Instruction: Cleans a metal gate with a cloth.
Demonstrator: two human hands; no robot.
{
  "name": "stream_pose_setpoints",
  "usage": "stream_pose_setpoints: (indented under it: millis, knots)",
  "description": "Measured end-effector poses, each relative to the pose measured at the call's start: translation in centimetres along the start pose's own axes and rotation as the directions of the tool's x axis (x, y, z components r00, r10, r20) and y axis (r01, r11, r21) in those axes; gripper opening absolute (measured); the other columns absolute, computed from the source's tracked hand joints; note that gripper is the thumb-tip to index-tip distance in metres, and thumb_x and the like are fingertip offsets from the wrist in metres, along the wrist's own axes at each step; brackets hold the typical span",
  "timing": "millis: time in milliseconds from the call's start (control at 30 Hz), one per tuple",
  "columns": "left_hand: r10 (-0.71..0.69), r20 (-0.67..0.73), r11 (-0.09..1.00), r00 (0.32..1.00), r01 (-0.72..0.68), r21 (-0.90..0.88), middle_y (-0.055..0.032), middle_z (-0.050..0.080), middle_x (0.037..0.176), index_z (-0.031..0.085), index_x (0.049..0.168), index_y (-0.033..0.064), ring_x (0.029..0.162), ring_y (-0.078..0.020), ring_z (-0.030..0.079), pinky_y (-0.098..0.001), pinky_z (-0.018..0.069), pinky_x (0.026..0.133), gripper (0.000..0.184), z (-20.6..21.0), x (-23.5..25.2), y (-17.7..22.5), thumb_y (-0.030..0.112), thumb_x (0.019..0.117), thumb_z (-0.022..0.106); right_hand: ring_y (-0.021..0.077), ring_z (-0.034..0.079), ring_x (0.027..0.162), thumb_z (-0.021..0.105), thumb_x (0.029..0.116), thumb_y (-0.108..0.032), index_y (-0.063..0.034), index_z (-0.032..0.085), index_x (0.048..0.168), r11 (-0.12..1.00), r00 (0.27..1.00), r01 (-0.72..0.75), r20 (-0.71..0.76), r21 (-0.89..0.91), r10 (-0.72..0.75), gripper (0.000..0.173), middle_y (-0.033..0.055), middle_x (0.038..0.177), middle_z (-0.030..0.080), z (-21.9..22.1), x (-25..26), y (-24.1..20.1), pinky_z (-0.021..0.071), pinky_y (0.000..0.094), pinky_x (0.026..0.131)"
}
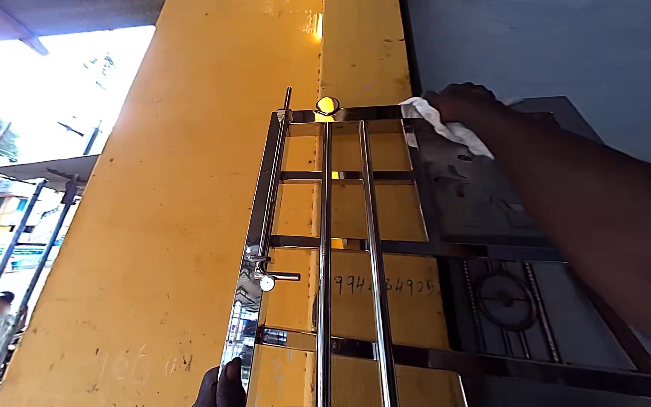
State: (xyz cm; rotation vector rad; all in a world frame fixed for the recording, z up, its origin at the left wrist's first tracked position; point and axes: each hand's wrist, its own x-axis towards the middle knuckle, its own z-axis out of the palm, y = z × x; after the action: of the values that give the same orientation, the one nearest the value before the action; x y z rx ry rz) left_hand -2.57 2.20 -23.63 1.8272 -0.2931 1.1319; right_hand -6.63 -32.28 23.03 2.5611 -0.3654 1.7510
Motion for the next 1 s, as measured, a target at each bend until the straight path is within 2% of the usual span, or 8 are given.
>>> stream_pose_setpoints:
  millis: [300, 433, 467, 633, 700, 767, 867, 1000]
  knots:
    - [0.012, -0.020, 1.000, 1.000, -0.011, 0.020, -0.0128, 0.061, 0.072, 0.061, 0.107, -0.0079, 0.067, -0.0221, 0.063, -0.0415, 0.0527, 0.066, 0.053, 0.0, -0.3, 0.1, 0.033, 0.1121, 0.028, 0.0436, 0.057, 0.128, 0.031, 0.1113, -0.038, 0.0014, 0.059, 0.133, 0.899, 0.959, 0.238, -0.235, 0.368, -0.158, 0.052, 0.0280, 0.130, 0.063, 3.0, -3.0, -14.4, 0.0391, 0.0625, 0.105]
    - [0.020, -0.012, 1.000, 1.000, -0.020, 0.022, -0.0142, 0.063, 0.075, 0.061, 0.108, -0.0078, 0.069, -0.0236, 0.064, -0.0429, 0.0532, 0.067, 0.054, 0.0, -0.2, 0.2, 0.033, 0.1122, 0.027, 0.0449, 0.008, 0.157, 0.035, 0.1102, -0.038, 0.0000, 0.025, 0.161, 0.813, 0.826, 0.563, -0.142, 0.146, -0.546, 0.064, 0.0279, 0.169, 0.006, 5.4, -7.3, -15.6, 0.0097, 0.0598, 0.126]
    - [0.016, -0.007, 1.000, 1.000, -0.016, 0.021, -0.0147, 0.063, 0.076, 0.062, 0.108, -0.0081, 0.070, -0.0243, 0.065, -0.0434, 0.0534, 0.067, 0.054, -0.1, -0.2, 0.3, 0.033, 0.1123, 0.027, 0.0440, 0.005, 0.158, 0.033, 0.1110, -0.036, 0.0008, 0.027, 0.160, 0.770, 0.783, 0.622, -0.101, 0.139, -0.614, 0.062, 0.0255, 0.170, 0.004, 5.7, -9.4, -15.7, 0.0072, 0.0572, 0.127]
    - [-0.007, -0.003, 1.000, 1.000, 0.007, 0.023, -0.0157, 0.063, 0.076, 0.062, 0.109, -0.0084, 0.071, -0.0258, 0.065, -0.0452, 0.0532, 0.069, 0.055, -0.4, -0.5, 0.8, 0.034, 0.1122, 0.027, 0.0378, 0.054, 0.134, 0.037, 0.1119, -0.027, 0.0025, 0.061, 0.134, 0.649, 0.690, 0.702, -0.052, 0.293, -0.722, 0.044, 0.0240, 0.137, 0.061, 5.0, -12.5, -14.3, 0.0387, 0.0568, 0.112]
    - [-0.002, 0.001, 0.999, 1.000, 0.002, 0.035, -0.0146, 0.062, 0.076, 0.062, 0.107, -0.0075, 0.070, -0.0250, 0.064, -0.0446, 0.0531, 0.068, 0.054, -0.4, -0.5, 0.9, 0.034, 0.1122, 0.027, 0.0421, 0.039, 0.146, 0.032, 0.1123, -0.035, 0.0069, 0.042, 0.150, 0.752, 0.782, 0.611, -0.039, 0.247, -0.623, 0.057, 0.0310, 0.153, 0.043, 4.8, -9.1, -15.1, 0.0303, 0.0585, 0.119]
    - [-0.022, 0.004, 0.999, 1.000, 0.022, 0.035, -0.0147, 0.062, 0.077, 0.062, 0.109, -0.0067, 0.071, -0.0259, 0.064, -0.0451, 0.0531, 0.068, 0.054, -0.5, -0.5, 1.0, 0.034, 0.1121, 0.027, 0.0391, -0.001, 0.159, 0.030, 0.1115, -0.039, 0.0065, 0.025, 0.159, 0.799, 0.830, 0.547, -0.041, 0.251, -0.556, 0.066, 0.0248, 0.171, 0.002, 5.5, -8.1, -16.5, 0.0052, 0.0533, 0.128]
    - [-0.041, -0.003, 0.999, 0.999, 0.041, 0.031, -0.0108, 0.061, 0.076, 0.062, 0.108, -0.0029, 0.069, -0.0233, 0.064, -0.0431, 0.0529, 0.066, 0.055, -0.5, -0.6, 1.0, 0.039, 0.1113, 0.025, 0.0436, 0.002, 0.158, 0.031, 0.1111, -0.037, 0.0018, 0.063, 0.134, 0.728, 0.755, 0.653, -0.107, 0.211, -0.647, 0.056, 0.0184, 0.171, 0.017, 7.5, -13.8, -15.5, 0.0087, 0.0605, 0.126]
    - [0.010, -0.053, 0.999, 0.999, -0.008, 0.038, -0.0069, 0.058, 0.076, 0.063, 0.101, 0.0006, 0.066, -0.0183, 0.060, -0.0382, 0.0508, 0.062, 0.060, 0.1, -0.5, 0.5, 0.044, 0.1100, 0.022, 0.0353, 0.028, 0.154, 0.034, 0.1100, -0.043, -0.0033, 0.047, 0.152, 0.634, 0.624, 0.756, 0.112, 0.162, -0.773, 0.059, 0.0168, 0.162, 0.039, 8.5, -28.4, -11.5, 0.0255, 0.0544, 0.123]
